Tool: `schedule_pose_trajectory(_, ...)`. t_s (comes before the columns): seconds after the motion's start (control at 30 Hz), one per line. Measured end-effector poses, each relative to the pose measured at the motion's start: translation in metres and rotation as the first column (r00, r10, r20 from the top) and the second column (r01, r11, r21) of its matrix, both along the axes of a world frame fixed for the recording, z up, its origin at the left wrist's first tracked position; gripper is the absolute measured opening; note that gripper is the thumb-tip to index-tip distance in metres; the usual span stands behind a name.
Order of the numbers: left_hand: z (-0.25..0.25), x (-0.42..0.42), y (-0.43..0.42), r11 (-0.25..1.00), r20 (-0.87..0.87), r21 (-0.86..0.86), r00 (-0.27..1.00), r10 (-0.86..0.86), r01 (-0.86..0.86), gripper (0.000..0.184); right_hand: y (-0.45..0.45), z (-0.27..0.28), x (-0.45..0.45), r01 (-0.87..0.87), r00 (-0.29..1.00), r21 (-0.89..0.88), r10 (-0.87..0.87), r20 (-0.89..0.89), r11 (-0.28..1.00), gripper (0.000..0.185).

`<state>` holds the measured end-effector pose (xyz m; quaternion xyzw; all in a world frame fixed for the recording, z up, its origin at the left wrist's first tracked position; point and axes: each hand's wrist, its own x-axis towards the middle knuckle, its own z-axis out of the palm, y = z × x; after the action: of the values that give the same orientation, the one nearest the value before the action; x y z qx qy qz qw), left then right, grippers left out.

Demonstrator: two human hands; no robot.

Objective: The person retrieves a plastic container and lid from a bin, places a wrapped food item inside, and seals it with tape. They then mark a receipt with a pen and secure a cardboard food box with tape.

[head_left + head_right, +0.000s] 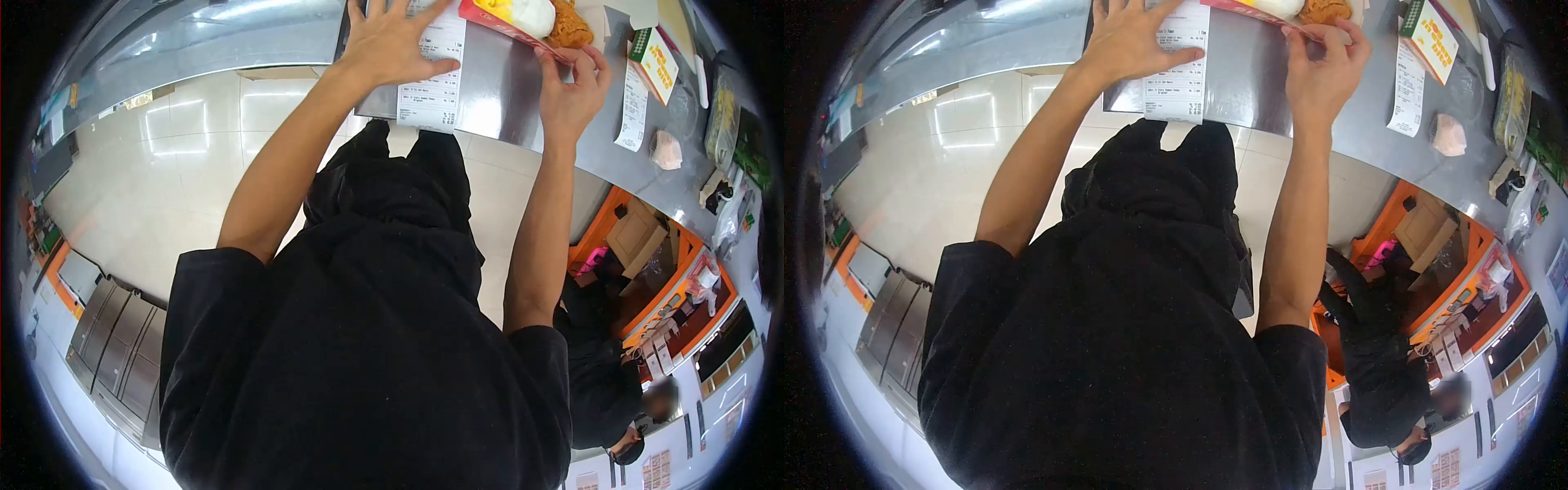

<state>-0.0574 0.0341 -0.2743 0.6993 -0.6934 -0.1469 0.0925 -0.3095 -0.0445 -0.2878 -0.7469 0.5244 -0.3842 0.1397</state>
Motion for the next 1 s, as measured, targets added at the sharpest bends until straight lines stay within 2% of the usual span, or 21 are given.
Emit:
schedule_pose_trajectory(0.13,-0.01,-0.002,-0.004,0.998,-0.013,-0.063,1.0,0.019,-0.02,0.115,0.018,-0.008,0.002,0.019,0.994,0.033,-0.016,-0.106,0.999,0.021)
schedule_pose_trajectory(0.17,-0.015,-0.002,-0.004,0.998,-0.014,-0.062,1.0,0.02,-0.021,0.115,0.019,-0.01,0.002,0.016,0.996,0.017,-0.014,-0.084,1.0,0.023)
schedule_pose_trajectory(0.23,-0.023,-0.001,0.0,0.983,0.055,-0.185,0.999,-0.004,0.014,0.116,0.023,-0.011,0.004,0.012,0.998,0.004,-0.012,-0.059,1.0,0.027)
schedule_pose_trajectory(0.27,-0.024,0.0,0.006,0.983,0.056,-0.185,0.998,-0.004,0.014,0.116,0.026,-0.009,0.005,0.039,0.999,-0.029,-0.038,0.005,0.999,0.032)
schedule_pose_trajectory(0.33,-0.022,0.004,0.021,0.957,-0.233,-0.286,0.972,-0.031,-0.038,0.101,0.035,-0.002,0.004,0.066,0.996,-0.07,-0.062,0.069,0.995,0.037)
schedule_pose_trajectory(0.4,-0.032,0.008,0.04,0.95,-0.27,-0.309,0.962,-0.046,-0.041,0.095,0.053,0.002,-0.003,0.192,0.981,-0.067,-0.189,0.05,0.979,0.042)
schedule_pose_trajectory(0.43,-0.035,0.009,0.051,0.95,-0.307,-0.309,0.95,-0.055,-0.045,0.088,0.064,0.002,-0.003,0.235,0.968,0.0,-0.234,0.089,0.972,0.039)
schedule_pose_trajectory(0.47,-0.031,0.008,0.06,0.945,-0.312,-0.325,0.948,-0.061,-0.046,0.088,0.074,0.002,-0.007,0.236,0.968,-0.018,-0.234,0.088,0.972,0.039)
schedule_pose_trajectory(0.53,-0.019,0.008,0.084,0.97,-0.327,-0.24,0.944,-0.043,-0.039,0.086,0.094,-0.003,-0.014,0.227,0.97,0.093,-0.234,0.065,0.969,0.037)
schedule_pose_trajectory(0.6,-0.013,0.006,0.102,0.96,-0.462,-0.26,0.886,-0.027,-0.106,0.071,0.104,-0.007,-0.022,0.249,0.951,0.053,-0.255,0.172,0.967,0.025)
schedule_pose_trajectory(0.67,-0.004,0.0,0.113,0.956,-0.482,-0.246,0.876,0.02,-0.158,0.06,0.107,-0.01,-0.052,0.268,0.948,0.095,-0.28,0.149,0.959,0.014)
schedule_pose_trajectory(0.7,-0.003,-0.002,0.121,0.945,-0.46,-0.28,0.888,0.023,-0.17,0.052,0.104,0.0,-0.057,0.342,0.915,0.113,-0.358,0.184,0.933,0.007)
schedule_pose_trajectory(0.8,0.001,-0.01,0.129,0.893,-0.421,-0.391,0.906,0.041,-0.223,0.028,0.079,0.006,-0.114,0.44,0.869,0.04,-0.436,0.234,0.897,0.008)
schedule_pose_trajectory(0.83,0.008,-0.018,0.125,0.889,-0.427,-0.402,0.904,0.028,-0.218,0.028,0.067,0.013,-0.14,0.477,0.861,-0.007,-0.466,0.207,0.879,0.01)
schedule_pose_trajectory(0.9,0.022,-0.03,0.116,0.905,-0.485,-0.41,0.867,-0.113,-0.112,0.015,0.043,0.028,-0.187,0.611,0.783,-0.061,-0.59,0.2,0.79,0.012)
schedule_pose_trajectory(0.93,0.026,-0.044,0.106,0.902,-0.478,-0.416,0.871,-0.111,-0.113,0.015,0.032,0.036,-0.211,0.636,0.768,-0.088,-0.617,0.172,0.766,0.013)
schedule_pose_trajectory(1.0,0.038,-0.09,0.079,0.916,-0.598,-0.399,0.77,-0.221,-0.047,0.011,0.007,0.047,-0.249,0.647,0.76,-0.099,-0.629,0.162,0.756,0.014)
